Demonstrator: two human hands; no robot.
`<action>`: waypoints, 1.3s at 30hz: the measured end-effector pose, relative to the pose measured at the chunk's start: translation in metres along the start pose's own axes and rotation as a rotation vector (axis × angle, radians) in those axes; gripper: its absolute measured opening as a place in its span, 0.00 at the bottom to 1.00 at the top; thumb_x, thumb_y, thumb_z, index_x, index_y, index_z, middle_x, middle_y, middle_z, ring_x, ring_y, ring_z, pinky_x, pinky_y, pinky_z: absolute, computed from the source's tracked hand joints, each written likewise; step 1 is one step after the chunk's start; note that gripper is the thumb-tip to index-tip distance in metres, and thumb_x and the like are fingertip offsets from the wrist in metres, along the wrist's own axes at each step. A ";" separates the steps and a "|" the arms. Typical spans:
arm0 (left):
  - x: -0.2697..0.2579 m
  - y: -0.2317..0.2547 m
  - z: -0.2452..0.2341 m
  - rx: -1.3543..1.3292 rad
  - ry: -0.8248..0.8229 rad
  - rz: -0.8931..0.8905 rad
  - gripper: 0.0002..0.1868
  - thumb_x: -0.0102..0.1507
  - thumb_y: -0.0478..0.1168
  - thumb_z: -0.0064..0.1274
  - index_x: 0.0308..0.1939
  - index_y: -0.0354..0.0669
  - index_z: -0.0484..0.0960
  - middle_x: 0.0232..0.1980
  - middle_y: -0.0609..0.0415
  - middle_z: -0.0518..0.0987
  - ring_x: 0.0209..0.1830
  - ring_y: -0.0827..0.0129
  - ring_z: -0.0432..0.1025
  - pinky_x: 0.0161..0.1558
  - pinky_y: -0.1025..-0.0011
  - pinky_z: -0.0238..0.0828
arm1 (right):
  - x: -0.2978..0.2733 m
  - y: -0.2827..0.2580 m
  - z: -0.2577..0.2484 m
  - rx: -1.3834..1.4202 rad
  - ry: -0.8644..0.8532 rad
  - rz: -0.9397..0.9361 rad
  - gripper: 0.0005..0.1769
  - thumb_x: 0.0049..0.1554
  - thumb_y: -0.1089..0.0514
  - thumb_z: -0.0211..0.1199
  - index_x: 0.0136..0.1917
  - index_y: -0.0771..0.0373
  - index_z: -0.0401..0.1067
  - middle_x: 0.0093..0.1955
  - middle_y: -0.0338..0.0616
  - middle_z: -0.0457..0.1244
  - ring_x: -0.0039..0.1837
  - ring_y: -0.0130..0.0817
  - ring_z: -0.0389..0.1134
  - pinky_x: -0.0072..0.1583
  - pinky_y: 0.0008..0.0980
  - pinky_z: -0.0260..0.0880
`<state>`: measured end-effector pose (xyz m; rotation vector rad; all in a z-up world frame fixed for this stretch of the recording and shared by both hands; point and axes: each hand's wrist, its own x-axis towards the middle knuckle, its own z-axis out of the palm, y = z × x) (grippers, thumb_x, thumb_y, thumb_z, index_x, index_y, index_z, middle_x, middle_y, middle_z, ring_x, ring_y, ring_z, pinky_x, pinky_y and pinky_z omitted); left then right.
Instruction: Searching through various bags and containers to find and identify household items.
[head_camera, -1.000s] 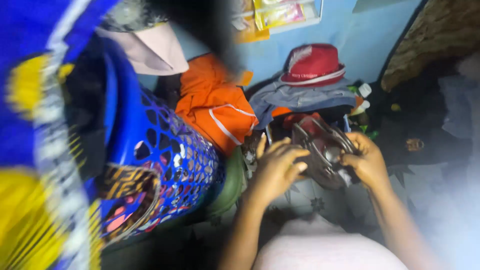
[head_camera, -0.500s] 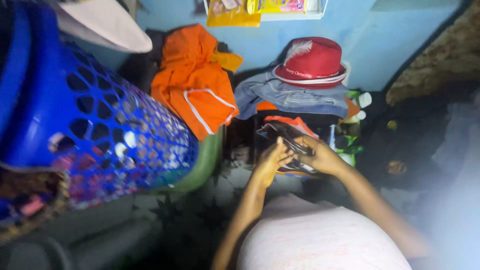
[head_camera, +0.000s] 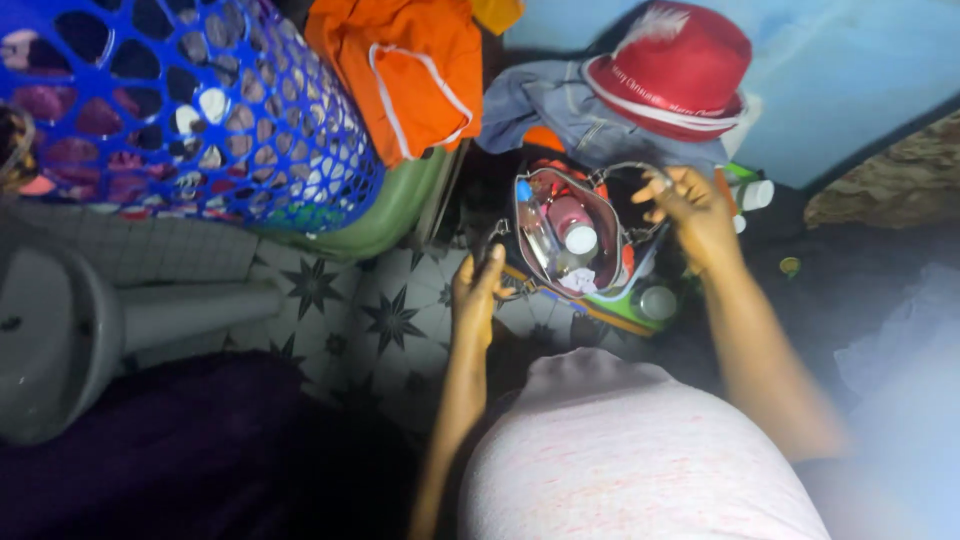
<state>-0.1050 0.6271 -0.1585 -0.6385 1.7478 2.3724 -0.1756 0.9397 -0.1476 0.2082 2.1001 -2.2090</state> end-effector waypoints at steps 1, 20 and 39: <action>0.000 -0.009 -0.011 0.001 0.012 -0.002 0.16 0.64 0.51 0.62 0.44 0.44 0.80 0.29 0.65 0.68 0.25 0.83 0.64 0.32 0.75 0.72 | 0.004 0.010 -0.007 0.003 -0.010 0.006 0.12 0.68 0.56 0.59 0.58 0.66 0.71 0.48 0.42 0.71 0.42 0.22 0.65 0.49 0.24 0.67; 0.048 -0.108 -0.078 0.493 0.194 -0.051 0.39 0.62 0.55 0.62 0.69 0.38 0.68 0.69 0.44 0.71 0.69 0.60 0.66 0.67 0.64 0.62 | -0.035 0.014 0.087 -0.829 -0.159 -0.552 0.21 0.49 0.67 0.63 0.58 0.65 0.75 0.67 0.55 0.64 0.69 0.55 0.64 0.69 0.48 0.64; 0.041 -0.046 -0.027 0.460 0.005 0.224 0.27 0.63 0.41 0.60 0.66 0.43 0.74 0.61 0.52 0.77 0.60 0.68 0.71 0.58 0.71 0.68 | -0.016 0.021 0.095 -1.089 -0.290 -0.198 0.26 0.45 0.51 0.74 0.55 0.61 0.73 0.59 0.58 0.66 0.66 0.56 0.65 0.67 0.47 0.65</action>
